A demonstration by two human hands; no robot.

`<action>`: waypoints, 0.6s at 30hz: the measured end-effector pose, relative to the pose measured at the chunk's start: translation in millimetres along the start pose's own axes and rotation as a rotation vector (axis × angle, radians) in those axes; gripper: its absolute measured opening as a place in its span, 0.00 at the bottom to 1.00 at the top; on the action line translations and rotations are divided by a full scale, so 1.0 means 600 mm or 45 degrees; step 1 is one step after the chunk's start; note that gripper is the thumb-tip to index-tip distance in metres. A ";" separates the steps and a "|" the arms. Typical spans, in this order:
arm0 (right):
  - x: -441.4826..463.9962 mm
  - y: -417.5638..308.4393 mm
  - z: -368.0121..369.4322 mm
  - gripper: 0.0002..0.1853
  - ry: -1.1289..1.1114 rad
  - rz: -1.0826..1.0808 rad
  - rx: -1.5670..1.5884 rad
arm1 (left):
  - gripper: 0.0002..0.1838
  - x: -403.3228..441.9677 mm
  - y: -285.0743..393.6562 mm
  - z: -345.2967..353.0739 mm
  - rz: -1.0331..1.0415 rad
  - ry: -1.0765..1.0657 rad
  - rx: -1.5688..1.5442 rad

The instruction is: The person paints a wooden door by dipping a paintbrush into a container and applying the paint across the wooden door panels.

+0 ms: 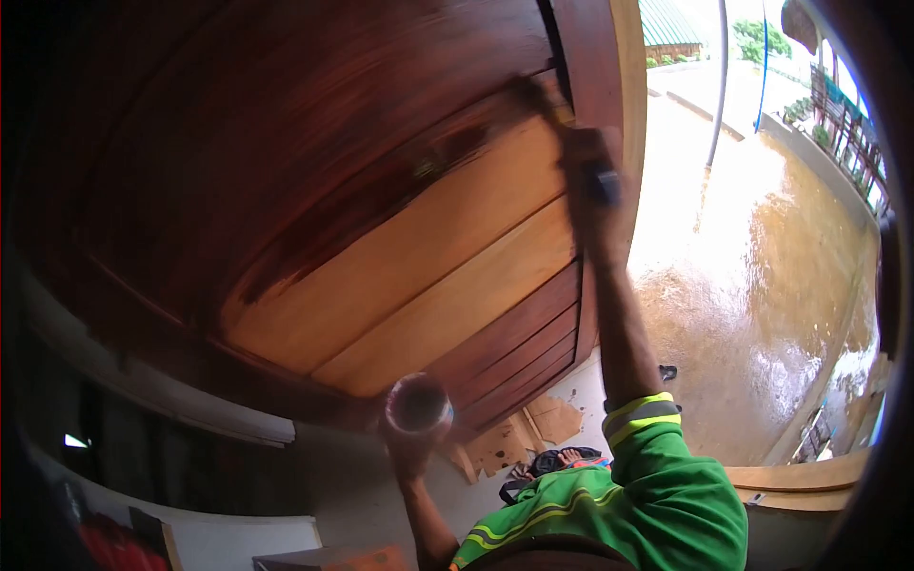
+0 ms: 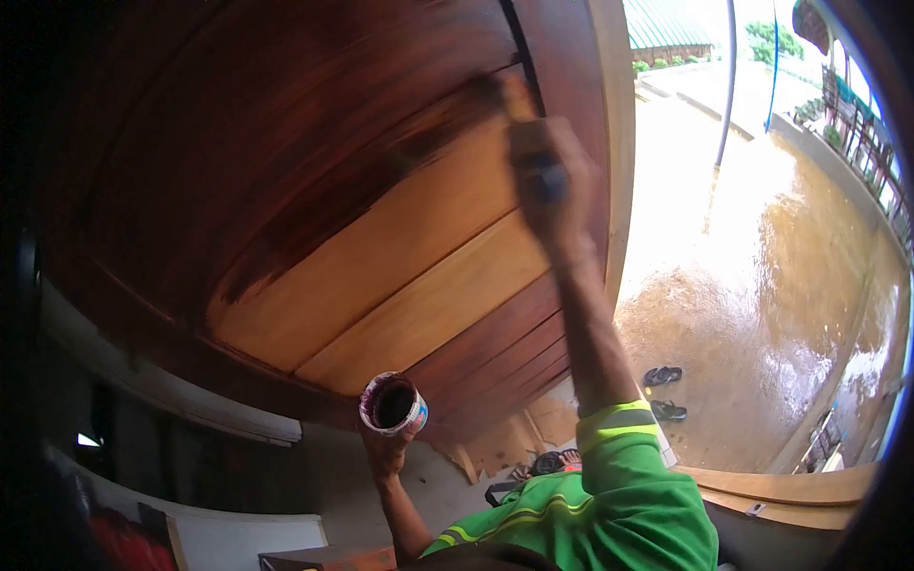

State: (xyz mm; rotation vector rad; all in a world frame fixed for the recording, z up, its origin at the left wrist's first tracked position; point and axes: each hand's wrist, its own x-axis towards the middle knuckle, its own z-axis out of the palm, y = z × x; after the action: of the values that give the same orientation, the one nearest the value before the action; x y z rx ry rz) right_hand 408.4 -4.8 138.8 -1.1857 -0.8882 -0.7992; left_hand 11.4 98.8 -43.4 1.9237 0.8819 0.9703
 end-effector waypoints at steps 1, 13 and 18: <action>-0.012 -0.019 0.029 0.16 -0.080 -0.192 -0.068 | 0.45 -0.002 0.018 0.005 0.014 -0.026 -0.014; 0.012 -0.030 -0.006 0.08 -0.208 0.156 0.459 | 0.45 0.005 0.051 0.030 0.127 -0.021 -0.068; 0.065 0.042 -0.071 0.10 0.053 0.325 0.404 | 0.45 0.009 0.054 0.026 0.095 -0.040 -0.026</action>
State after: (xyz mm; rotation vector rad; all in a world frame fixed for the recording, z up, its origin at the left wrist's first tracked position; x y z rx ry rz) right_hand 454.2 -43.7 157.0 -0.9736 -0.7772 -0.4551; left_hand 34.3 83.9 -20.0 1.9607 0.7844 0.9867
